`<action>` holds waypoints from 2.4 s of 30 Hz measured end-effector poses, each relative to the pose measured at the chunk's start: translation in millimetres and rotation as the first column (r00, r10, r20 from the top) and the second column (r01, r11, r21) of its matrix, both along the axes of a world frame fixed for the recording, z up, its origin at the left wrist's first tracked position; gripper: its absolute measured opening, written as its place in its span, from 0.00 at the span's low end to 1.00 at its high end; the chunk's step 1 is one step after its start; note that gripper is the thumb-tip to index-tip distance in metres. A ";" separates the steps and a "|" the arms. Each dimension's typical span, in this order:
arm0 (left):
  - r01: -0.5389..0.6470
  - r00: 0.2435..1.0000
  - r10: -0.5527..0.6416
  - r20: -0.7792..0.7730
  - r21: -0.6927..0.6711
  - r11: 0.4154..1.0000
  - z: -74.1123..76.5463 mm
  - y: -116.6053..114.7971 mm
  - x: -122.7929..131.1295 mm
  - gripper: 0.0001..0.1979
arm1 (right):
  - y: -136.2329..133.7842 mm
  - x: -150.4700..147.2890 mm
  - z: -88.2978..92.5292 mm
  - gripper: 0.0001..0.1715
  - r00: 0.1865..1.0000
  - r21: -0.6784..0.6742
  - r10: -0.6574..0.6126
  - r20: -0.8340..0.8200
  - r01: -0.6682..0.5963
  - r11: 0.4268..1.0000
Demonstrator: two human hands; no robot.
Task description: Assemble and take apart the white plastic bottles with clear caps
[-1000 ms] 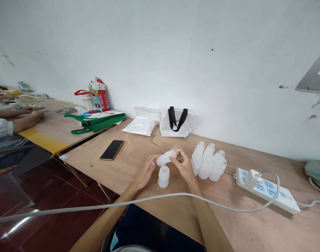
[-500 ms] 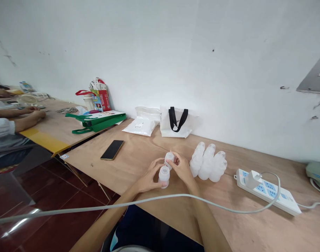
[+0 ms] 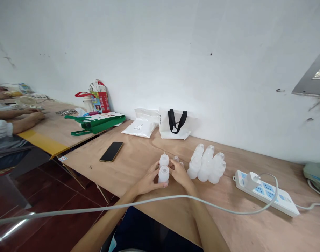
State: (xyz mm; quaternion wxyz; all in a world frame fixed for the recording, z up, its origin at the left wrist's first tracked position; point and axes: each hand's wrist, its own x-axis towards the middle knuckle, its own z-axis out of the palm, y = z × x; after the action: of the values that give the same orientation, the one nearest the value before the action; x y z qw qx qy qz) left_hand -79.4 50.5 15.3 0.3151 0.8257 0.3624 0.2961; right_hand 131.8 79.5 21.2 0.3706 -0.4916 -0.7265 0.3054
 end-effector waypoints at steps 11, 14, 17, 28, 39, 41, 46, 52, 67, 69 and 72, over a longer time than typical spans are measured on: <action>0.000 0.993 0.002 -0.114 0.022 1.000 -1.6 1.5 -3.6 0.40 | -39.3 14.5 14.8 0.31 0.957 0.016 -0.255 0.134 0.256 0.967; -0.013 0.992 0.019 -0.128 0.044 0.999 -4.3 1.9 -3.2 0.42 | -65.5 22.7 4.8 0.24 0.916 0.013 -0.316 0.247 0.323 0.946; -0.015 0.990 0.028 -0.140 0.093 0.996 -6.4 1.8 -3.0 0.41 | -84.7 23.0 -6.5 0.20 0.865 -0.102 -0.203 0.459 0.278 0.955; -0.097 0.967 0.135 -0.216 0.181 0.979 -10.8 2.2 -0.8 0.36 | -89.1 -4.3 -21.4 0.17 0.718 0.096 -0.197 0.667 0.180 0.979; -0.097 0.943 0.185 -0.277 0.304 0.948 -18.7 3.5 -0.8 0.33 | -94.4 -5.4 -20.8 0.17 0.728 0.139 -0.188 0.659 0.128 0.982; -0.099 0.942 0.192 -0.277 0.318 0.943 -18.7 3.4 -0.3 0.34 | -93.9 -5.3 -21.4 0.17 0.722 0.139 -0.190 0.665 0.131 0.982; -0.080 0.947 0.175 -0.268 0.330 0.941 -19.3 3.7 0.0 0.34 | -93.2 -5.3 -21.5 0.16 0.717 0.131 -0.186 0.672 0.132 0.982; -0.083 0.945 0.170 -0.279 0.298 0.951 -15.5 2.7 0.0 0.34 | -93.1 -5.7 -20.4 0.16 0.720 0.118 -0.184 0.669 0.142 0.983; -0.113 0.954 0.182 -0.238 0.274 0.955 -12.7 1.7 0.9 0.33 | -93.7 -4.0 -24.3 0.17 0.711 0.146 -0.229 0.665 0.177 0.973; -0.128 0.956 0.191 -0.224 0.268 0.955 -12.1 1.2 1.0 0.33 | -91.4 -2.7 -26.1 0.16 0.679 0.175 -0.277 0.680 0.217 0.960; -0.140 0.960 0.193 -0.203 0.249 0.958 -12.9 1.3 0.6 0.32 | -81.1 -1.2 -23.1 0.16 0.657 0.207 -0.320 0.683 0.246 0.947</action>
State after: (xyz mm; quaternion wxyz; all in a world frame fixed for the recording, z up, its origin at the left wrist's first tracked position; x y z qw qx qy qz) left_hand -78.8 51.7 2.4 0.1469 0.8514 0.4271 0.2667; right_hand 130.6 -1.6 -1.9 0.1290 -0.6593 -0.7407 -0.0036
